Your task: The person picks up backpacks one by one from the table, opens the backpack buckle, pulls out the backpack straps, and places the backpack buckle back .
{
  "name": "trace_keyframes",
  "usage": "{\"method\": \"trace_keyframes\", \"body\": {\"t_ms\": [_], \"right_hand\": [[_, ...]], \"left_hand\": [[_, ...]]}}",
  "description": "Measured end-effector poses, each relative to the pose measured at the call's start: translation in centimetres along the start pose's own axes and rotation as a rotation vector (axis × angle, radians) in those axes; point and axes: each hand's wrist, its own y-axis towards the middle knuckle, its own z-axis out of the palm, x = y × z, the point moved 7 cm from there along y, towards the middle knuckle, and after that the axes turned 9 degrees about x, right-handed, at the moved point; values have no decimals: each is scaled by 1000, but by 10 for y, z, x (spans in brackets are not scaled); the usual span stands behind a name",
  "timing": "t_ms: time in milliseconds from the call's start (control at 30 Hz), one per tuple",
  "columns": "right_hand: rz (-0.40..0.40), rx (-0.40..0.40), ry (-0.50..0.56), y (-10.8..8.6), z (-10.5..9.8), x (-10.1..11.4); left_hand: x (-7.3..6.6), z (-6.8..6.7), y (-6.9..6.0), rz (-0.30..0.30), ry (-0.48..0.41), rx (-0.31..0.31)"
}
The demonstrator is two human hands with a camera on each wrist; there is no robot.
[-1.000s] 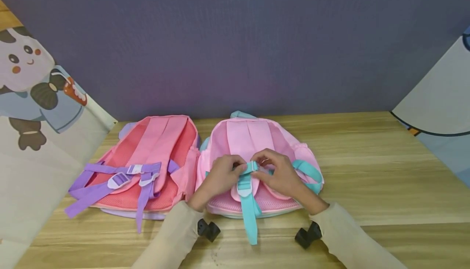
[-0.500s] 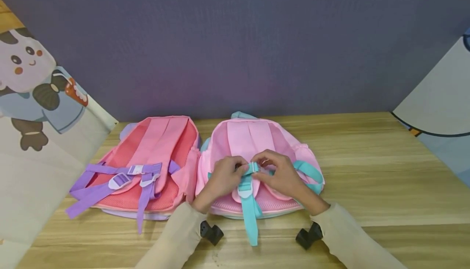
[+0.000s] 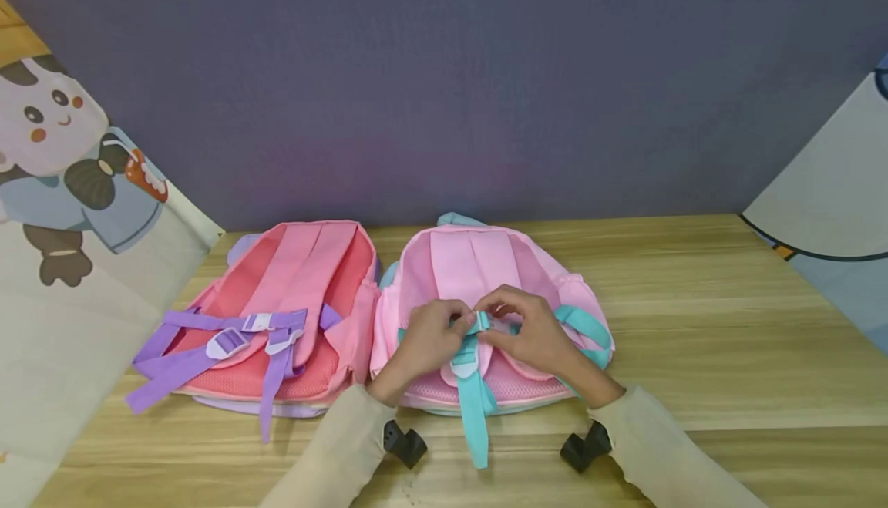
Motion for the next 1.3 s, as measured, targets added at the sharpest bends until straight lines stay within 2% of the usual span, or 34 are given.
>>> {"method": "trace_keyframes", "body": {"t_ms": [233,567,733,867,1067,1300], "right_hand": [[11,6,2,0,1,0],[29,16,5,1,1,-1],[28,10,2,1,2,-3],[24,-11,7,1,1,-2],[18,-31,22,0,0,-2],[23,-44,28,0,-2,-3]], "left_hand": [[2,2,0,-3,-63,-18],[0,2,-1,6,-42,-32],[0,3,-1,22,-70,-42],[0,1,-1,31,-88,1],[-3,-11,-3,55,-33,71],[-2,-12,-1,71,-30,64]]}}
